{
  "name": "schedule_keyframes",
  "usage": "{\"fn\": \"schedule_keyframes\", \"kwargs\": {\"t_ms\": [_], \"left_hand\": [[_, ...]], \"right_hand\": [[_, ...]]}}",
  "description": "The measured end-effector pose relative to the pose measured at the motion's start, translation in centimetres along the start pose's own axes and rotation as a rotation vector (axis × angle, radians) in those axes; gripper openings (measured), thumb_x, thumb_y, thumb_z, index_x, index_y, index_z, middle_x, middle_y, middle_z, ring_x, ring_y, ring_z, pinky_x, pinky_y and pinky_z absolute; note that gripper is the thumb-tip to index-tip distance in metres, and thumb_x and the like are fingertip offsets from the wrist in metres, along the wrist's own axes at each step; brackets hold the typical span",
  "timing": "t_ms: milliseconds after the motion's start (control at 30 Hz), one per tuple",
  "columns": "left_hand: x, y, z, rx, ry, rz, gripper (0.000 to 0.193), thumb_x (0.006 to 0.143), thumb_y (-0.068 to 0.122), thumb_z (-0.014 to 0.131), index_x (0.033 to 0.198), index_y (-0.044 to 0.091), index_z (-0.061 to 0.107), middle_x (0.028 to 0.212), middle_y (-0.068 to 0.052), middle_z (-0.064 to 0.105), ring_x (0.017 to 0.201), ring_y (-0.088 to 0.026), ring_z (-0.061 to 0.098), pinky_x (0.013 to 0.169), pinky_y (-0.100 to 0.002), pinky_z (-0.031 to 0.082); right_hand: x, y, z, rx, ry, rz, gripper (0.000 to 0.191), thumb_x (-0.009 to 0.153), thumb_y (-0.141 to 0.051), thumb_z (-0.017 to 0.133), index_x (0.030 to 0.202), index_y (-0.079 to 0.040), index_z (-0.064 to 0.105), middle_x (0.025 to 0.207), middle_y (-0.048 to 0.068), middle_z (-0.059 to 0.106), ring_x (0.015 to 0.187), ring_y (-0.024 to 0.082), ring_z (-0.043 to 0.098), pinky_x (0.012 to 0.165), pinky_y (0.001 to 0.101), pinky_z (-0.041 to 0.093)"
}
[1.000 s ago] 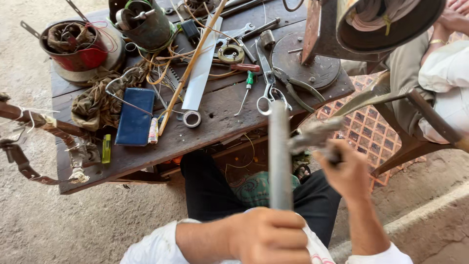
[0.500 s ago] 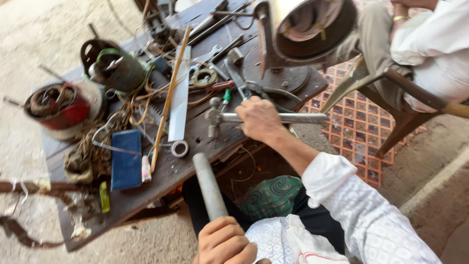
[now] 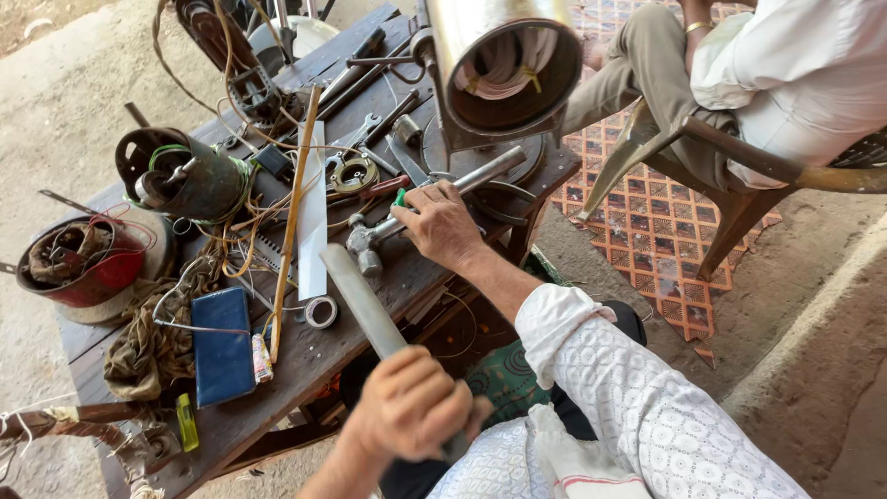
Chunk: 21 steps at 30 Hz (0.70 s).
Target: The person sits at an outdoor workbench and cuts and strips the ends of colored wires with scissors, then holds a metal pipe against a bench-mounted fixture and hammers a metal cylinder onto the pipe, tapping it repeatedly to seat it, before setting the hammer down and handling small parts on the bench.
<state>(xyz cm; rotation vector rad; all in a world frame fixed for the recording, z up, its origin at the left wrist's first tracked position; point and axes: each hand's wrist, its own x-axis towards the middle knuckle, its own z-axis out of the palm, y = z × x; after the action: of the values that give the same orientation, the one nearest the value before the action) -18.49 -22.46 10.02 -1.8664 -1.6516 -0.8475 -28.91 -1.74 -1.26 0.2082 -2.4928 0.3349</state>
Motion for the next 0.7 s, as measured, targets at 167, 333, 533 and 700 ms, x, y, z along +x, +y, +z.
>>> {"fn": "schedule_keyframes", "kwargs": {"t_ms": [167, 333, 533, 700], "left_hand": [[0.0, -5.6, 1.4, 0.13, -0.201, 0.087, 0.029, 0.094, 0.027, 0.08, 0.077, 0.014, 0.061, 0.064, 0.003, 0.054, 0.064, -0.015, 0.06, 0.068, -0.033, 0.05], [-1.8, -11.5, 1.1, 0.279, -0.576, -0.051, 0.033, 0.083, 0.038, 0.079, 0.073, 0.015, 0.058, 0.075, -0.001, 0.059, 0.082, -0.021, 0.063, 0.087, -0.039, 0.049], [-5.7, -14.5, 0.1, 0.491, -0.706, -0.288, 0.064, 0.054, 0.027, 0.082, 0.116, 0.016, 0.067, 0.11, -0.002, 0.067, 0.115, -0.024, 0.062, 0.104, -0.042, 0.044], [-6.7, -13.7, -0.9, 0.482, -0.73, -0.552, 0.067, 0.063, 0.033, 0.089, 0.124, 0.019, 0.065, 0.134, -0.009, 0.06, 0.135, -0.031, 0.049, 0.113, -0.046, 0.038]], "right_hand": [[-0.1, -0.1, -1.5, 0.08, -0.011, 0.059, 0.033, 0.076, -0.02, 0.084, 0.108, -0.016, 0.078, 0.102, 0.002, 0.068, 0.106, 0.022, 0.063, 0.103, 0.0419, 0.039], [0.1, -0.1, -2.5, 0.132, 0.004, 0.072, 0.035, 0.075, -0.021, 0.085, 0.108, -0.015, 0.077, 0.103, 0.002, 0.069, 0.107, 0.021, 0.063, 0.104, 0.0413, 0.039], [0.1, 0.5, -3.0, 0.145, 0.0, 0.079, 0.037, 0.073, -0.024, 0.086, 0.108, -0.014, 0.077, 0.104, 0.002, 0.07, 0.109, 0.022, 0.063, 0.105, 0.0419, 0.038], [-0.2, 0.9, -3.0, 0.159, -0.022, 0.103, 0.036, 0.073, -0.023, 0.087, 0.107, -0.016, 0.077, 0.104, 0.001, 0.07, 0.111, 0.02, 0.063, 0.107, 0.0412, 0.037]]}}
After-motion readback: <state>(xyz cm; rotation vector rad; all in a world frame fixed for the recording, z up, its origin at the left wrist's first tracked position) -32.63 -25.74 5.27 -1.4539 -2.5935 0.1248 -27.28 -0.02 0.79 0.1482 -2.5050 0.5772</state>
